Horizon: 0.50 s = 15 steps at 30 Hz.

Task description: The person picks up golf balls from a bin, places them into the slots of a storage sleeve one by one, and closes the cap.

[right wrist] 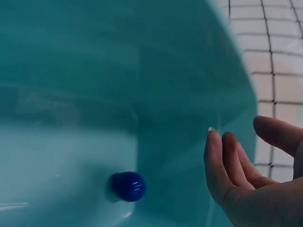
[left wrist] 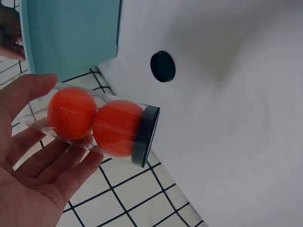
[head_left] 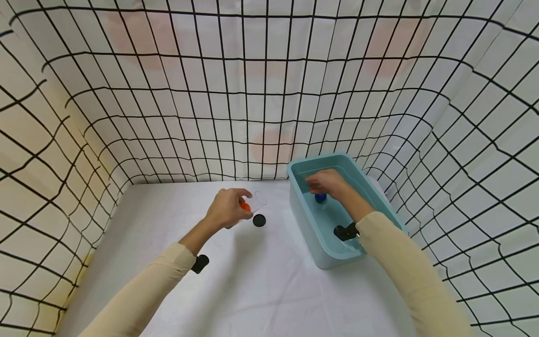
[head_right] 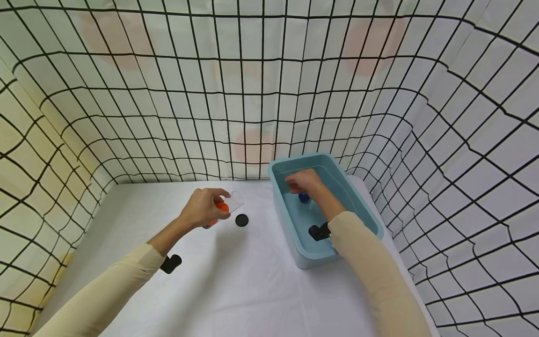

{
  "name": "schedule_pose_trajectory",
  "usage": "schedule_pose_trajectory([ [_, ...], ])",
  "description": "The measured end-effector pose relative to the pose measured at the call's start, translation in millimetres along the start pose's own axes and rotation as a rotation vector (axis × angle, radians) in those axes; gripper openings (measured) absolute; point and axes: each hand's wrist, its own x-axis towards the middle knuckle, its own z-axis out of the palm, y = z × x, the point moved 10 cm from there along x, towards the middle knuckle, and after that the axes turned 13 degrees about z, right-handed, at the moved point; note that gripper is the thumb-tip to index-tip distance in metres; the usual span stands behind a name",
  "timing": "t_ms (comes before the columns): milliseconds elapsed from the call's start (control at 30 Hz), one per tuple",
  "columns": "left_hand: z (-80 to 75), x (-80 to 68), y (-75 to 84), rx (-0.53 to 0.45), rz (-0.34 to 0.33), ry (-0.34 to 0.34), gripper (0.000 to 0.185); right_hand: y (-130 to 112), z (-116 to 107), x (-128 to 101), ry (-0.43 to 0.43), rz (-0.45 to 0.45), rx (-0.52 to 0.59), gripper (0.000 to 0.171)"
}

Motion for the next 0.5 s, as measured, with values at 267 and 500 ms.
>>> schedule_pose_trajectory([
  [267,-3.2,-3.7,-3.3,0.008,0.012,0.0,0.046,30.4,-18.7,25.5,0.05,0.085,0.034,0.043],
  [500,-5.7,-7.2,-7.2,0.023,0.008,0.001,0.046,52.8,-31.6,35.4,0.105,0.166,0.042,0.041],
])
